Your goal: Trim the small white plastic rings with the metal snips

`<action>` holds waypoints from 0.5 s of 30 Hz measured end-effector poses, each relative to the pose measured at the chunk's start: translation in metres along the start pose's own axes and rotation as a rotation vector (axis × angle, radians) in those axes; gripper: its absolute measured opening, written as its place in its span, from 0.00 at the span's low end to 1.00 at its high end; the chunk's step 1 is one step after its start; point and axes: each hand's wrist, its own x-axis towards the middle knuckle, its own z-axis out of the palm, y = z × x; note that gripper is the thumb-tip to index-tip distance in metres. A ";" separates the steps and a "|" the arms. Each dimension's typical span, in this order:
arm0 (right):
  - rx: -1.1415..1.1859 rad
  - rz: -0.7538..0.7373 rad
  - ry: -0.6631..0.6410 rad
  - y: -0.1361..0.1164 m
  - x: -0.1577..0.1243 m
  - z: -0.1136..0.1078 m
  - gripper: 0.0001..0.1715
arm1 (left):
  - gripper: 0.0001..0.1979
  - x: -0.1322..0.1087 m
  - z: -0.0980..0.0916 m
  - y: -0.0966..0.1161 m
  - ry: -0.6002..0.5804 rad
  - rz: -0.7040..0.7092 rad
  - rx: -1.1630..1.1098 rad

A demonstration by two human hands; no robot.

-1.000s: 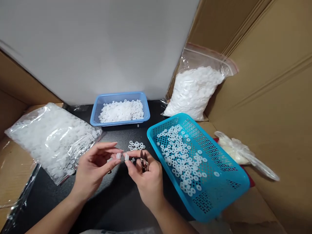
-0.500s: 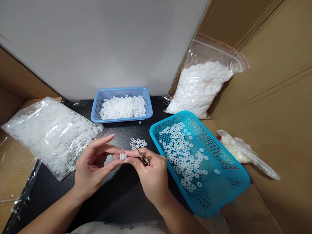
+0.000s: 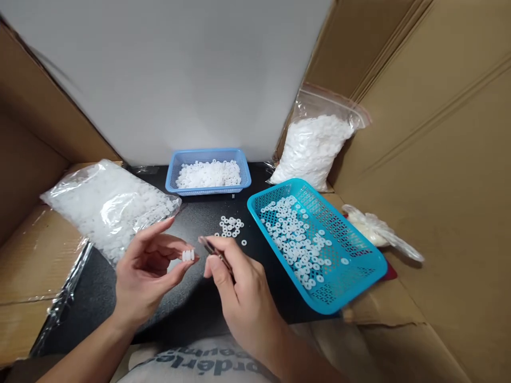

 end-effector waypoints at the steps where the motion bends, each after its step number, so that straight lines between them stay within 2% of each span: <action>1: -0.044 -0.025 -0.036 -0.005 -0.004 -0.001 0.14 | 0.35 -0.004 0.000 0.001 0.018 0.048 0.029; 3: -0.108 -0.081 -0.067 -0.014 -0.011 -0.003 0.15 | 0.38 -0.011 0.000 0.004 0.050 0.162 0.092; 6: -0.167 -0.165 -0.045 -0.022 -0.019 -0.001 0.18 | 0.41 -0.018 0.000 0.008 0.082 0.293 0.169; 15: -0.221 -0.279 -0.018 -0.032 -0.034 0.005 0.21 | 0.44 -0.028 -0.001 0.022 0.126 0.497 0.315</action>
